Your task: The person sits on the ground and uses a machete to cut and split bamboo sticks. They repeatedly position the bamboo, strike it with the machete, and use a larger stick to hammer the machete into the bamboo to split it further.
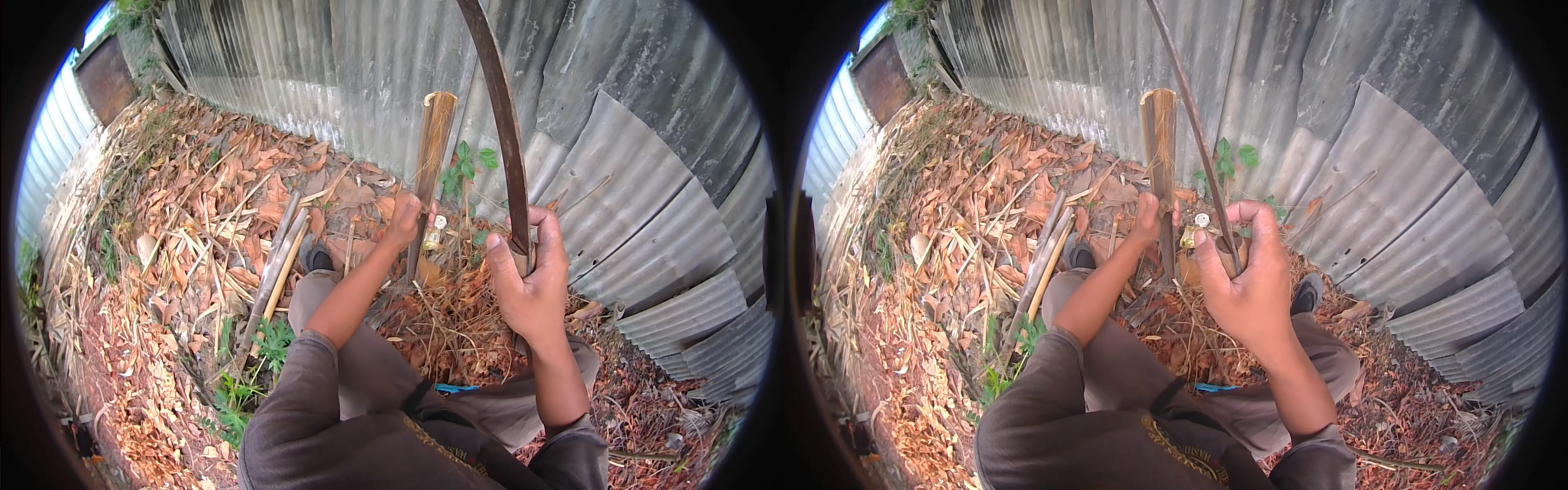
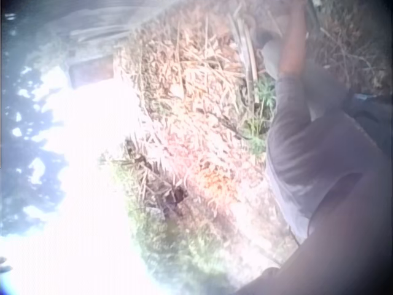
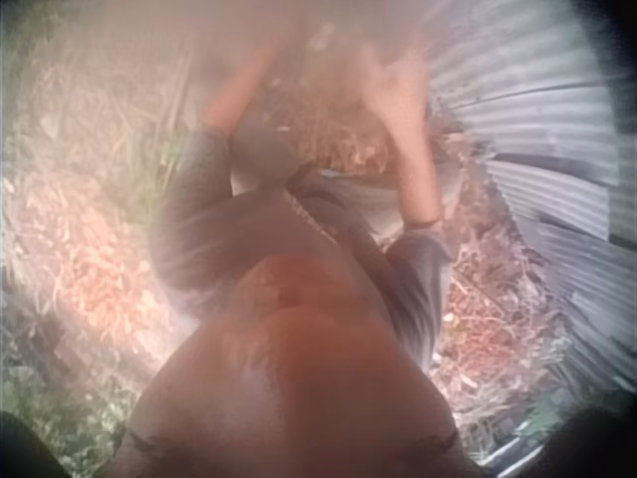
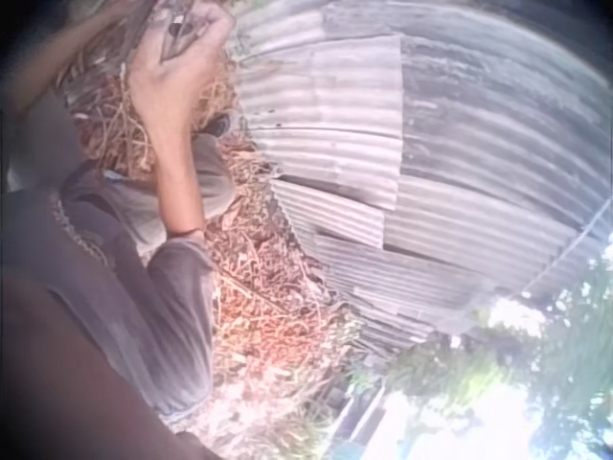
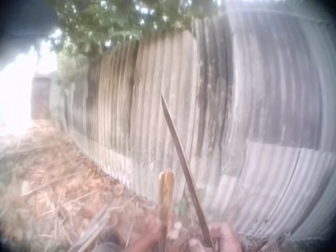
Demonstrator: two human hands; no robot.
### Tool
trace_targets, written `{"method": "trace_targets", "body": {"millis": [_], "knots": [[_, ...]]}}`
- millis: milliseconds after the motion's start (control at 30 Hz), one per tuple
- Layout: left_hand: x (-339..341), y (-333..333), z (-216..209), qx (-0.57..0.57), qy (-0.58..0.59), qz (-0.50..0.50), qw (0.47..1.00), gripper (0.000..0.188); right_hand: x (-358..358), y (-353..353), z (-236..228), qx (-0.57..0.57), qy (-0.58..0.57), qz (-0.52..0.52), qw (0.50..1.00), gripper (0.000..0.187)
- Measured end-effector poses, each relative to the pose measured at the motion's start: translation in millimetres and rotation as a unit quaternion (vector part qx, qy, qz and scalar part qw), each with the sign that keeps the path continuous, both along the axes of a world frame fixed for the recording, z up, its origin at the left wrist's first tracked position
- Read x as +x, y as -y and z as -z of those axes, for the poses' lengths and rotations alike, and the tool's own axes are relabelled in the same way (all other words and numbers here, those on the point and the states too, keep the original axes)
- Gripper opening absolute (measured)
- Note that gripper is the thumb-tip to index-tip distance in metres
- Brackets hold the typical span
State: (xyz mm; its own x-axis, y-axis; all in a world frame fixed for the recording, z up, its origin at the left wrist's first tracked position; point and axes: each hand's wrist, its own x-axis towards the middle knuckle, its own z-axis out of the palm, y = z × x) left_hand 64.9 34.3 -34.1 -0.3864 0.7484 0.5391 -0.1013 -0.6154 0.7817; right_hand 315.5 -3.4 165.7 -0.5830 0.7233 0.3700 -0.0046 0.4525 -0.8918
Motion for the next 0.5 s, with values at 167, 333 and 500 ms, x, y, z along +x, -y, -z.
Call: {"method": "trace_targets", "body": {"millis": [167, 333, 500], "knots": [[1, 2, 3, -0.001, 0.014, 0.010, 1.000, 0.062, -12, 2, -14, -0.034, 0.033, -0.041, 0.998, 0.027], [-1, -4, 7, -0.003, 0.019, 0.011, 1.000, 0.063, -13, -8, -1, -0.085, 0.067, -0.071, 0.992, 0.024], [-5, 1, 8, 0.010, 0.017, 0.001, 1.000, 0.066, -16, -1, -3, -0.109, -0.068, -0.072, 0.989, 0.023]]}}
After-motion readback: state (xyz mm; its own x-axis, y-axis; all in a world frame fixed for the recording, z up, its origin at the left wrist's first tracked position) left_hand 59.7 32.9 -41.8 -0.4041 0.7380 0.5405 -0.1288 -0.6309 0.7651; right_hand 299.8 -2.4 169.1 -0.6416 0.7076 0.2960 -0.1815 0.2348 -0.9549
